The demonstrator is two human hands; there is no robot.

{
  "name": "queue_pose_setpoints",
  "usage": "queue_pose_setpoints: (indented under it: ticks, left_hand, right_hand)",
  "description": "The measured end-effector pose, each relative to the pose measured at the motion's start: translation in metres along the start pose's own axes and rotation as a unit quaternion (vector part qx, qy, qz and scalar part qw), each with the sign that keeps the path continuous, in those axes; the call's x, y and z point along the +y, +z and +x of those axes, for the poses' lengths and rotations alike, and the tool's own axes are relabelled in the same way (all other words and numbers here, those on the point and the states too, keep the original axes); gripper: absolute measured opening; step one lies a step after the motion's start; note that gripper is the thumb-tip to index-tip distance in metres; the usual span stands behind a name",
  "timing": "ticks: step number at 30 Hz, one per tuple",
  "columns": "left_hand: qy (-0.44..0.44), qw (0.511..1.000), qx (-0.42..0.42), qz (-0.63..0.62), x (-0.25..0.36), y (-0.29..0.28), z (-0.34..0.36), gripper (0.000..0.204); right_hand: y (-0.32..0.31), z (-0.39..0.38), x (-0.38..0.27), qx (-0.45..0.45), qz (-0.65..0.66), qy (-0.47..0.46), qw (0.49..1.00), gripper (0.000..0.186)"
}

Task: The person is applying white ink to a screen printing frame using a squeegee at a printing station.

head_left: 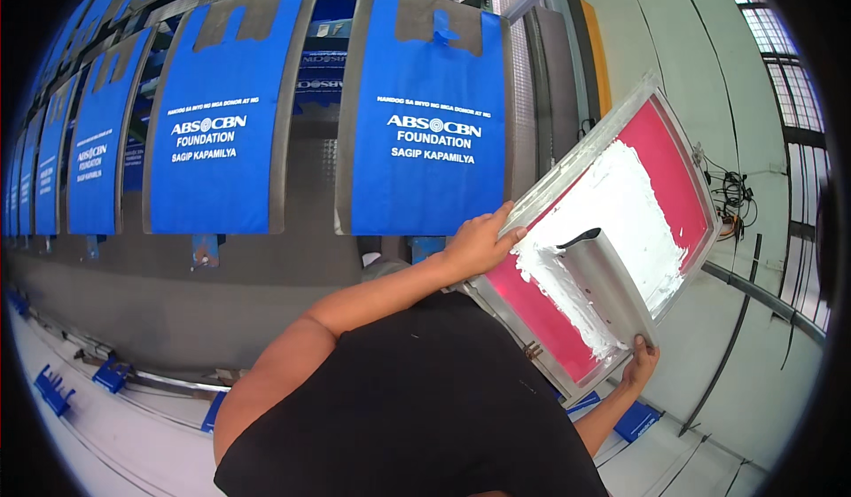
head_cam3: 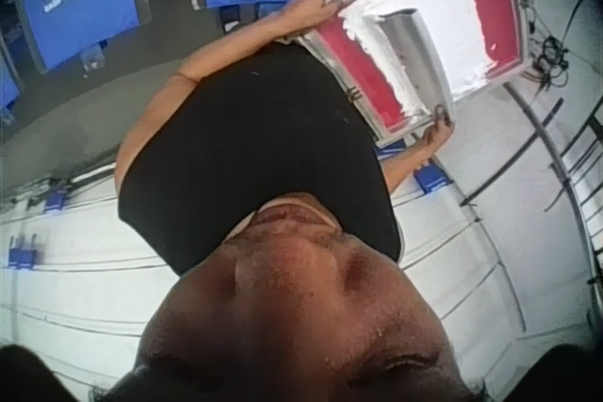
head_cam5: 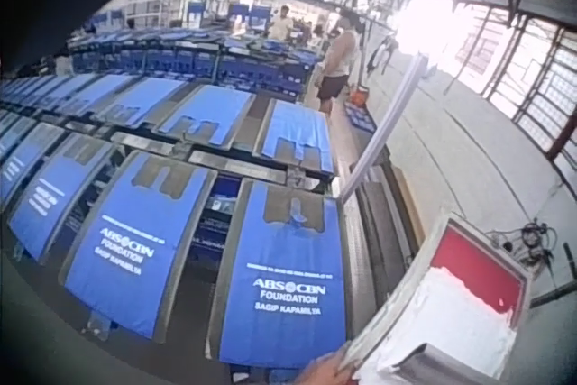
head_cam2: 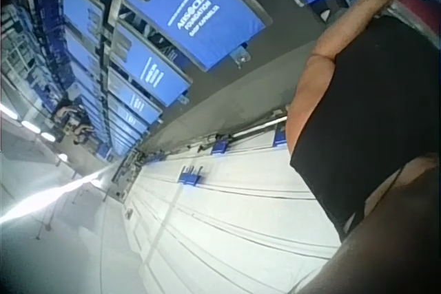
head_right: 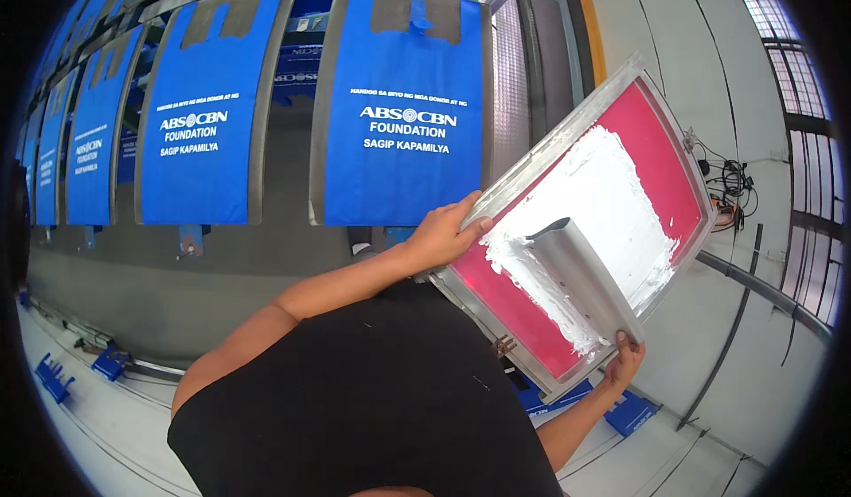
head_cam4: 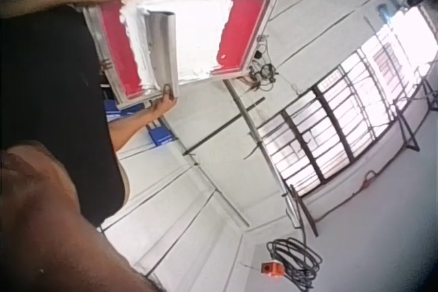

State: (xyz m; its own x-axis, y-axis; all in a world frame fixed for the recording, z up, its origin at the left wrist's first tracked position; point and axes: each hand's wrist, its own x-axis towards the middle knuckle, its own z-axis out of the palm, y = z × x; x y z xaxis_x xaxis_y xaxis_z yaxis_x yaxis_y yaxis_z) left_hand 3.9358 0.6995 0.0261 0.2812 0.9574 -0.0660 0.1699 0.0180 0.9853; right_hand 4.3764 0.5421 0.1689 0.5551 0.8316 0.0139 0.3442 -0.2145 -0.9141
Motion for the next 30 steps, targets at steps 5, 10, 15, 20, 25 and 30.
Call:
queue_pose_setpoints:
  ticks: [5, 10, 15, 20, 25, 30]
  left_hand:
    - [0.027, 0.997, 0.059, 0.049, 0.018, -0.01, -0.002, 0.063]
    - [0.004, 0.987, 0.13, 0.091, -0.019, -0.003, 0.019, 0.066]
    - [-0.013, 0.976, 0.179, 0.125, 0.041, -0.008, 0.03, 0.065]
    - [-0.028, 0.963, 0.216, 0.162, 0.048, 0.032, 0.053, 0.066]
    - [-0.067, 0.961, 0.228, 0.141, 0.086, 0.097, 0.125, 0.067]
    - [-0.022, 0.953, 0.26, 0.152, 0.08, 0.152, 0.175, 0.069]
  right_hand:
    - [0.017, 0.034, 0.001, -0.044, 0.044, -0.019, 0.998, 0.043]
    - [0.078, 0.102, 0.011, -0.104, 0.055, -0.012, 0.993, 0.041]
    - [0.101, 0.178, 0.02, -0.182, 0.158, -0.024, 0.97, 0.043]
    - [0.097, 0.232, 0.063, -0.231, 0.182, -0.016, 0.956, 0.044]
    - [0.066, 0.337, 0.072, -0.252, 0.193, -0.009, 0.948, 0.043]
    - [0.034, 0.402, 0.087, -0.259, 0.181, 0.002, 0.949, 0.042]
